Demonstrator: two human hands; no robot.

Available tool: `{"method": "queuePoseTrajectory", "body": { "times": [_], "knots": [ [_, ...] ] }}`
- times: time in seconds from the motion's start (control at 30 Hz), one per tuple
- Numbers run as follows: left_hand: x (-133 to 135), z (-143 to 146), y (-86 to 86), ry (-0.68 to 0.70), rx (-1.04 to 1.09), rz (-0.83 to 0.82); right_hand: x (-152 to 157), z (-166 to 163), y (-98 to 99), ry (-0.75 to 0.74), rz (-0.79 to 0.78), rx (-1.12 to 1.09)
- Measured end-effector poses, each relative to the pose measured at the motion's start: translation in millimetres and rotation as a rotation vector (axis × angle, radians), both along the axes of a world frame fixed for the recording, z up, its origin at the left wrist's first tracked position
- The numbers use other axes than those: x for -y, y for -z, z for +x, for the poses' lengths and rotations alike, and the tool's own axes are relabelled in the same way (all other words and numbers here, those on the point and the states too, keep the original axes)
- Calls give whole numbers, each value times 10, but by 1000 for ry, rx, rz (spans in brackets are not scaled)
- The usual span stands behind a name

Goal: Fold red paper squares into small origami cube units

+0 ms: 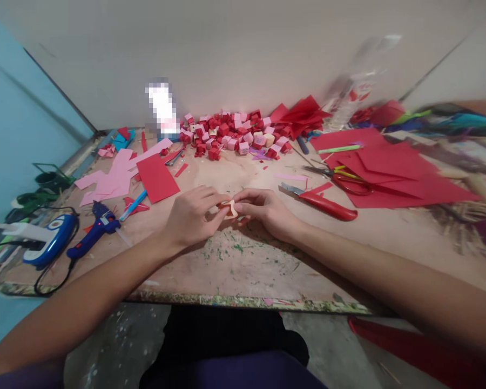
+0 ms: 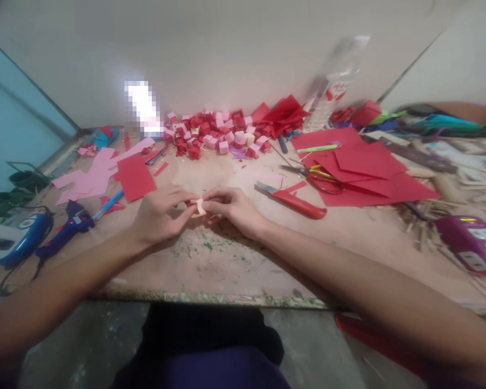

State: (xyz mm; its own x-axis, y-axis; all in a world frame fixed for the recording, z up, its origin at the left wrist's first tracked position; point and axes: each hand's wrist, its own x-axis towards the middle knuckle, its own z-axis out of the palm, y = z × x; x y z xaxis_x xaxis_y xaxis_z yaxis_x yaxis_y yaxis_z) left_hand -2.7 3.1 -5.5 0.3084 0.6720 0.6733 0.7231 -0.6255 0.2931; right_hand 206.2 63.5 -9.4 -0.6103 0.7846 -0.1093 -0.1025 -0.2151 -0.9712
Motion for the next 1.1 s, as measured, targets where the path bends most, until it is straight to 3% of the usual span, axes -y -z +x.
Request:
{"method": "queuePoseTrajectory", "body": {
  "times": [0.13, 0.37, 0.63, 1.1],
  "knots": [
    [8, -8, -31, 16, 121, -58, 3, -2, -24, 19, -53, -66],
    [-35, -40, -62, 202, 261, -129, -11, 11, -50, 38, -102, -124],
    [-51, 37, 51, 151, 241, -156, -10, 6, 4, 48, -87, -126],
    [-9, 15, 66, 67, -19, 1, 81, -40, -46, -5, 231, 156]
  ]
}}
